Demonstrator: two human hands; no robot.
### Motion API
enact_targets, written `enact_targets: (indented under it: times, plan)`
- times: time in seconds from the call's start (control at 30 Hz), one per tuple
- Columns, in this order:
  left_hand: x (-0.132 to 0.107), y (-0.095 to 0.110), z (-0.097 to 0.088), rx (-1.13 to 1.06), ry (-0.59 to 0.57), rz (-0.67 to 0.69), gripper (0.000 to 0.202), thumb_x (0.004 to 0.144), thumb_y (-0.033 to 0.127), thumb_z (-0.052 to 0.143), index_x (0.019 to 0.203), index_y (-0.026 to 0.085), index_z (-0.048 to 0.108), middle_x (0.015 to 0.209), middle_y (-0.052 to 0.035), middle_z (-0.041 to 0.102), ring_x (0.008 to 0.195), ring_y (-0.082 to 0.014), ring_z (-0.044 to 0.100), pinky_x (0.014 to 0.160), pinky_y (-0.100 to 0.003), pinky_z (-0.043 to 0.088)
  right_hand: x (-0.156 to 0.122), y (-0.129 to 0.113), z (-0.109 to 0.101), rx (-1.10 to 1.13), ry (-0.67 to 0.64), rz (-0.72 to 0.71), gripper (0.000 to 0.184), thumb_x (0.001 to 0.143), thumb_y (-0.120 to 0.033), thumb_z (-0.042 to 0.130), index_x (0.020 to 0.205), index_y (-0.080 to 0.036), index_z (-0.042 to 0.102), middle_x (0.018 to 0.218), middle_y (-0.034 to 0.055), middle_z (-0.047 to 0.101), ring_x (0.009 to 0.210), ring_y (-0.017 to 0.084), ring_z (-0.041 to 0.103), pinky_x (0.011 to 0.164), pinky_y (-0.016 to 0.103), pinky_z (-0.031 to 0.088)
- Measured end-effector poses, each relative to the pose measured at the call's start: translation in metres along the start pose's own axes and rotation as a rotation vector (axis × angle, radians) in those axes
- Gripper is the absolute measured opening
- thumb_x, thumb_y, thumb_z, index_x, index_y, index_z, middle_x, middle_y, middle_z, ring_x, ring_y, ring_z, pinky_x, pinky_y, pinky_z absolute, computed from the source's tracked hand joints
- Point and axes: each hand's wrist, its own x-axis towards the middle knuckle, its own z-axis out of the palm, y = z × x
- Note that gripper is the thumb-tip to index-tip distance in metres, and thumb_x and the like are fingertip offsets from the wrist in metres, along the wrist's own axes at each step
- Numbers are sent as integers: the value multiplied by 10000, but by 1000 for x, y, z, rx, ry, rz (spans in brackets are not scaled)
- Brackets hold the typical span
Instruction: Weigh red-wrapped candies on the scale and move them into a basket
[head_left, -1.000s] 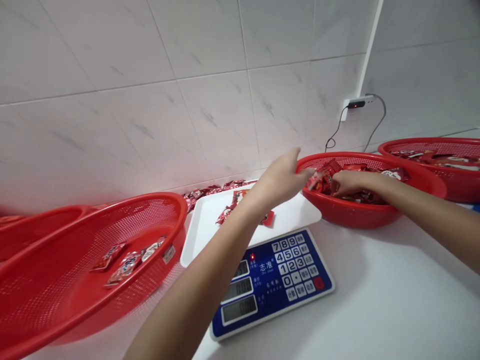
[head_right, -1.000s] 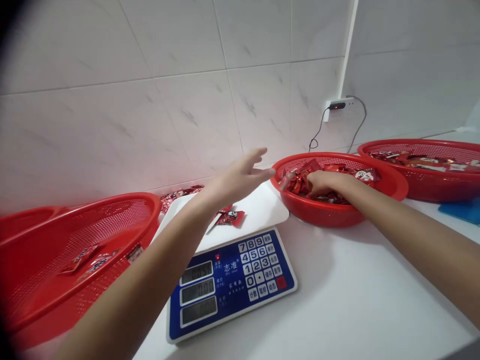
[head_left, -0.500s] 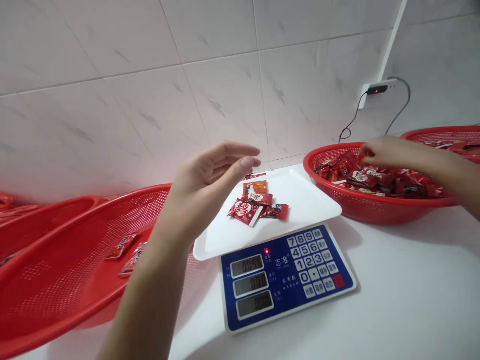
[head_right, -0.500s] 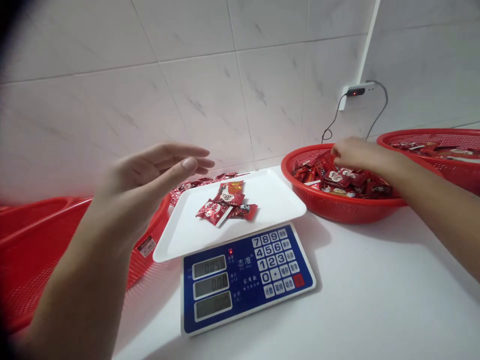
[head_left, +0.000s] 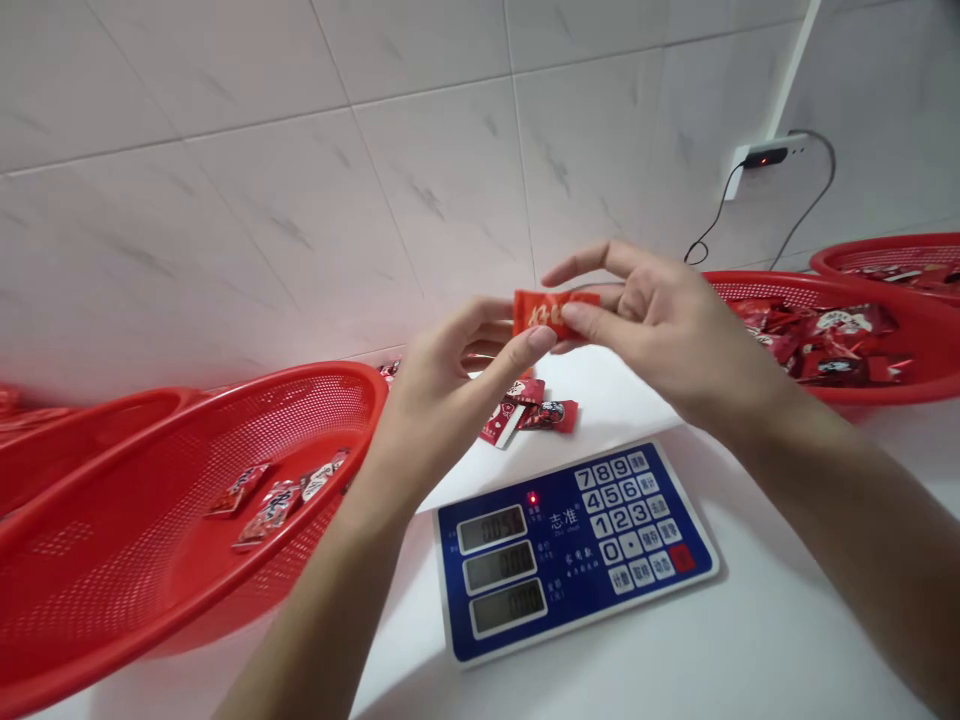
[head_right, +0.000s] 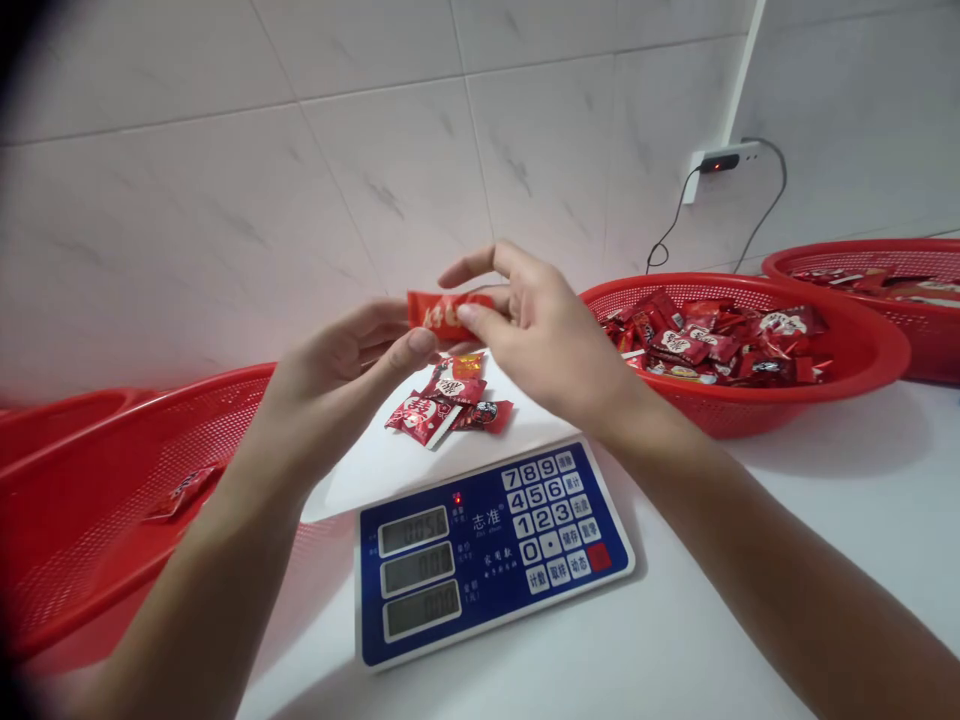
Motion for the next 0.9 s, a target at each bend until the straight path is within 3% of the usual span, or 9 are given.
enact_targets:
  times: [0.13, 0.3, 0.4, 0.57, 0.73, 0.9]
  plan:
    - [1, -5, 2, 40, -40, -7, 202, 941, 381, 749, 1027, 198, 738, 964, -40, 799, 843, -188, 759, 772, -275, 605, -1, 8, 2, -74, -54, -3, 116, 977, -226, 645, 1086, -256, 617, 874, -8, 774, 880, 198, 756, 866, 402, 616]
    - [5, -4, -5, 240, -131, -17, 220, 975, 388, 633, 944, 209, 757, 834, -39, 765, 814, -223, 731, 723, -307, 560, 3, 13, -2, -62, -97, 90, 108, 933, -178, 710, 895, -219, 618, 794, 15, 766, 773, 190, 762, 765, 348, 626]
    - [9, -4, -12, 329, -181, -5, 242, 959, 360, 588, 864, 208, 750, 758, -31, 743, 736, -209, 691, 651, -297, 507, 5, 13, -3, 23, -167, 197, 94, 933, -122, 704, 924, -189, 639, 760, 23, 761, 734, 161, 758, 743, 292, 617]
    - [11, -5, -18, 332, -243, -38, 250, 943, 332, 580, 798, 179, 715, 801, -42, 764, 725, -173, 669, 634, -264, 476, 5, 9, -2, 79, -241, 276, 99, 1021, -67, 564, 997, -134, 632, 695, 20, 744, 677, 104, 750, 676, 184, 575]
    - [9, -4, -15, 233, -168, -79, 216, 926, 362, 662, 867, 178, 759, 868, -44, 797, 827, -182, 719, 708, -256, 520, 4, 11, -3, 66, -208, 254, 51, 1001, -89, 618, 1010, -132, 644, 750, 18, 770, 701, 83, 748, 678, 154, 558]
    - [6, -4, -8, 258, -113, -98, 177, 917, 330, 691, 854, 182, 765, 796, -22, 786, 739, -163, 701, 649, -251, 493, 4, 19, -2, -21, -174, 174, 70, 918, -151, 744, 957, -146, 686, 758, 6, 771, 690, 85, 722, 641, 159, 529]
